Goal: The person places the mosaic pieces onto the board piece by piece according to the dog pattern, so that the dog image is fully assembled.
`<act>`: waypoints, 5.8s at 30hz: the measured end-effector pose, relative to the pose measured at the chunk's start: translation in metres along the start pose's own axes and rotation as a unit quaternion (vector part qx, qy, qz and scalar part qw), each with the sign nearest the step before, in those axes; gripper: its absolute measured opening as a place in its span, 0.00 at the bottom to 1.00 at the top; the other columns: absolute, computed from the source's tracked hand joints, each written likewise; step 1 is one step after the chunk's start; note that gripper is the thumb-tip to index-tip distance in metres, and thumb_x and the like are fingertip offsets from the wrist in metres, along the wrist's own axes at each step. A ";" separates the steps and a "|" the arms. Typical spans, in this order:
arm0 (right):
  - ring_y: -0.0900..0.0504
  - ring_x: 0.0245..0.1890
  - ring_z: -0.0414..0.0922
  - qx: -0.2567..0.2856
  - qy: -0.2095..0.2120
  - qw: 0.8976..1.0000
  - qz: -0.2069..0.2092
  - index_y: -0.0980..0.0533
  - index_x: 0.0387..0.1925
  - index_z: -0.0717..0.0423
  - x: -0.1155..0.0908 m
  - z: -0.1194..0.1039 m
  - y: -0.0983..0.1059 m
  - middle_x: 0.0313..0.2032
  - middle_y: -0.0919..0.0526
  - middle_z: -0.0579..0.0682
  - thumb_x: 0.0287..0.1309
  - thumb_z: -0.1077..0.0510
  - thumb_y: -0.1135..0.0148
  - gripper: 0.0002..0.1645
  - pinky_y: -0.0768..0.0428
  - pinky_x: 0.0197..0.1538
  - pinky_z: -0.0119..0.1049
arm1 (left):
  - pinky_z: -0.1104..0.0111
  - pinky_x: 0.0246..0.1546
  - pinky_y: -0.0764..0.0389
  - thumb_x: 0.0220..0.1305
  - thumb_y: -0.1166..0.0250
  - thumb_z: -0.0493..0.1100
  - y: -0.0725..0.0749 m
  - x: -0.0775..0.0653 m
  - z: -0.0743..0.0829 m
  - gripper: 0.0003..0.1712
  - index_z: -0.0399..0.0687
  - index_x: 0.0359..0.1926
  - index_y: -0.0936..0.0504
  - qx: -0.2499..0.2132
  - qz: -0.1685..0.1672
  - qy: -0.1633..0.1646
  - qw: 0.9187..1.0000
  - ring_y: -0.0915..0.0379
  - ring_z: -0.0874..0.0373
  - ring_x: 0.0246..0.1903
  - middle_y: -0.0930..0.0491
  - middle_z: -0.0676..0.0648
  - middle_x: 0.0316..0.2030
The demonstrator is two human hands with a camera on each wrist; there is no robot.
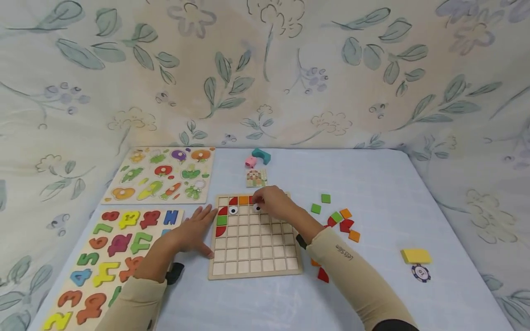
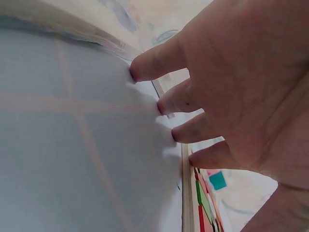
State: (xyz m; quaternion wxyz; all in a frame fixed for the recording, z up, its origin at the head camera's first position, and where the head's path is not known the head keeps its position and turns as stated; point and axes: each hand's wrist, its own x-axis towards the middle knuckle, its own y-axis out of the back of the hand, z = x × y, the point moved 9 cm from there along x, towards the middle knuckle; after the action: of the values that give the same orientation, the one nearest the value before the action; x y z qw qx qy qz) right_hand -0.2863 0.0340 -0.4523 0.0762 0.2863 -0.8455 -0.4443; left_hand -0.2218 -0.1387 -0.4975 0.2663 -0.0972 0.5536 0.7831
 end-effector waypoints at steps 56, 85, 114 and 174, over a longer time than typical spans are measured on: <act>0.24 0.34 0.39 -0.046 -0.213 0.976 -0.022 0.21 0.41 0.49 -0.173 0.110 0.027 0.30 0.21 0.40 0.46 0.56 0.32 0.16 0.20 0.36 0.32 | 0.38 0.59 0.56 0.31 0.23 0.56 0.001 0.000 0.002 0.70 0.45 0.70 0.57 0.003 -0.014 -0.017 1.000 0.74 0.39 0.68 0.63 0.39 0.70; 0.25 0.32 0.41 -0.059 -0.245 0.968 0.011 0.23 0.37 0.55 -0.163 0.104 0.013 0.30 0.22 0.45 0.43 0.62 0.30 0.15 0.19 0.32 0.34 | 0.41 0.62 0.59 0.32 0.23 0.54 0.000 0.002 -0.001 0.69 0.50 0.70 0.57 -0.009 -0.006 -0.006 1.000 0.74 0.43 0.68 0.63 0.43 0.70; 0.25 0.30 0.38 -0.056 -0.020 0.998 0.034 0.23 0.33 0.51 0.024 -0.016 -0.022 0.30 0.21 0.42 0.55 0.60 0.39 0.02 0.25 0.36 0.32 | 0.42 0.62 0.56 0.31 0.23 0.54 0.002 0.000 0.002 0.67 0.50 0.70 0.54 0.000 -0.002 0.009 1.000 0.72 0.44 0.69 0.60 0.44 0.70; 0.25 0.33 0.39 -0.230 -0.064 0.971 0.021 0.23 0.42 0.50 -0.082 0.041 0.021 0.39 0.22 0.44 0.48 0.53 0.33 0.17 0.21 0.39 0.34 | 0.42 0.63 0.59 0.31 0.23 0.53 -0.003 0.004 -0.001 0.68 0.50 0.70 0.56 -0.013 -0.004 0.002 1.000 0.74 0.44 0.69 0.63 0.44 0.71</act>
State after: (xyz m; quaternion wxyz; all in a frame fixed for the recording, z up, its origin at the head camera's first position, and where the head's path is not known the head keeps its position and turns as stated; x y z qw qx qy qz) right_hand -0.2431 0.1174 -0.4493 0.0952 0.2139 -0.7299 -0.6422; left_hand -0.2237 -0.1373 -0.5023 0.2671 -0.1039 0.5438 0.7888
